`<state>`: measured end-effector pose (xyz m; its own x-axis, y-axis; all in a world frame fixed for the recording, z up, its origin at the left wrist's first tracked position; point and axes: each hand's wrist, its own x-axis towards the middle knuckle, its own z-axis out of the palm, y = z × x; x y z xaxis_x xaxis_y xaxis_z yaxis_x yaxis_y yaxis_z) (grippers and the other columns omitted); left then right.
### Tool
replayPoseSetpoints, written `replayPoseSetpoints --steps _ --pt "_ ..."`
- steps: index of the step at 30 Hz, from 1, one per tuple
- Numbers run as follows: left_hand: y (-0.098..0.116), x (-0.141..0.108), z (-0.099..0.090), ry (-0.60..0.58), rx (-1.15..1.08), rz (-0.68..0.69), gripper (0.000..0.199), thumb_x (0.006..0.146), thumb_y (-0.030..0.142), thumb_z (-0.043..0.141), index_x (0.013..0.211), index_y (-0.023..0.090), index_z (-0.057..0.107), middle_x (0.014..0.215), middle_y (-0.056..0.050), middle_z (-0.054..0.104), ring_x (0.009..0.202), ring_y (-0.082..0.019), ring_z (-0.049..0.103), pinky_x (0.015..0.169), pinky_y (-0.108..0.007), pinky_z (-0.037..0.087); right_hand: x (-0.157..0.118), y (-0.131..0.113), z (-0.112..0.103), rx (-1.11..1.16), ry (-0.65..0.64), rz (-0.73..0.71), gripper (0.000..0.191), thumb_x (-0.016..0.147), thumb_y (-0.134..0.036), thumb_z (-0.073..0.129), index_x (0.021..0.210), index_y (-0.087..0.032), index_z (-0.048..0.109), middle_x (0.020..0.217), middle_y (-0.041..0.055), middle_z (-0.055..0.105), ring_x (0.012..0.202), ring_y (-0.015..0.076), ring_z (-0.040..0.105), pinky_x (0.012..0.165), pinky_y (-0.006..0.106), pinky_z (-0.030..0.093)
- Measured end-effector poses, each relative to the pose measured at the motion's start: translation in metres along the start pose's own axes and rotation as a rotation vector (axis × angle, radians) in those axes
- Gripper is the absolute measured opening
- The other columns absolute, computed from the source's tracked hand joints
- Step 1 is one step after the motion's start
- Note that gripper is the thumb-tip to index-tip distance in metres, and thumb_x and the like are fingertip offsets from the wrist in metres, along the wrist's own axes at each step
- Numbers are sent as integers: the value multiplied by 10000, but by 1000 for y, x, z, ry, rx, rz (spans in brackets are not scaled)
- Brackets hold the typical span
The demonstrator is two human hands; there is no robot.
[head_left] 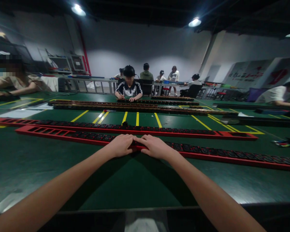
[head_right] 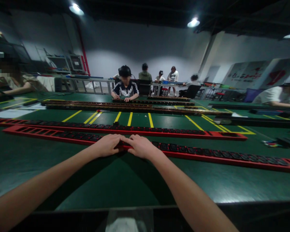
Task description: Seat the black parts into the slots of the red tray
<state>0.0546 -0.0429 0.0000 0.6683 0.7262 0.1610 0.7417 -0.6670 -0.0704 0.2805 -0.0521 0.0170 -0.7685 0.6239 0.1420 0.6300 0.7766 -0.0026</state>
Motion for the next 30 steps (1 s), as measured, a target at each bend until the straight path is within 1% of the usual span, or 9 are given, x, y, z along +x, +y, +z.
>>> replayPoseSetpoints --steps 7,11,16,20,25,30 --pt "0 0 4 5 -16 11 471 876 320 605 1309 145 538 1233 -127 663 1123 -289 620 977 -405 462 -1 1 -2 105 2 19 608 946 -314 582 1516 -285 374 1240 108 588 1100 263 600 910 387 510" --pt "0 -1 6 27 -23 -4 462 882 330 605 1303 153 534 1241 -124 655 1124 -290 613 979 -415 455 -2 2 -3 145 9 9 579 945 -300 577 1497 -287 404 1262 104 585 1117 256 600 931 389 507" --pt "0 1 5 11 -23 8 403 881 328 613 1246 170 545 1209 -114 661 1094 -288 623 928 -411 472 -2 3 -3 158 -1 -12 494 955 -296 556 1441 -262 480 1292 106 575 1149 249 584 971 390 489" --pt "0 2 5 18 -1 1 410 865 310 630 1239 169 540 1200 -118 662 1083 -291 629 911 -406 475 -1 2 -3 154 -3 -19 437 972 -297 523 1405 -240 528 1289 114 583 1151 245 585 979 388 483" --pt "1 1 5 17 -6 8 415 876 308 617 1257 167 530 1201 -122 662 1091 -290 630 912 -398 471 0 1 -3 132 1 -11 437 966 -289 530 1399 -233 537 1284 116 589 1155 251 588 985 392 482" --pt "1 1 2 8 -7 5 395 881 332 615 1234 173 534 1190 -116 665 1076 -292 634 894 -401 476 0 3 -1 155 14 8 466 932 -288 590 1389 -221 528 1272 120 595 1150 258 589 976 396 490"
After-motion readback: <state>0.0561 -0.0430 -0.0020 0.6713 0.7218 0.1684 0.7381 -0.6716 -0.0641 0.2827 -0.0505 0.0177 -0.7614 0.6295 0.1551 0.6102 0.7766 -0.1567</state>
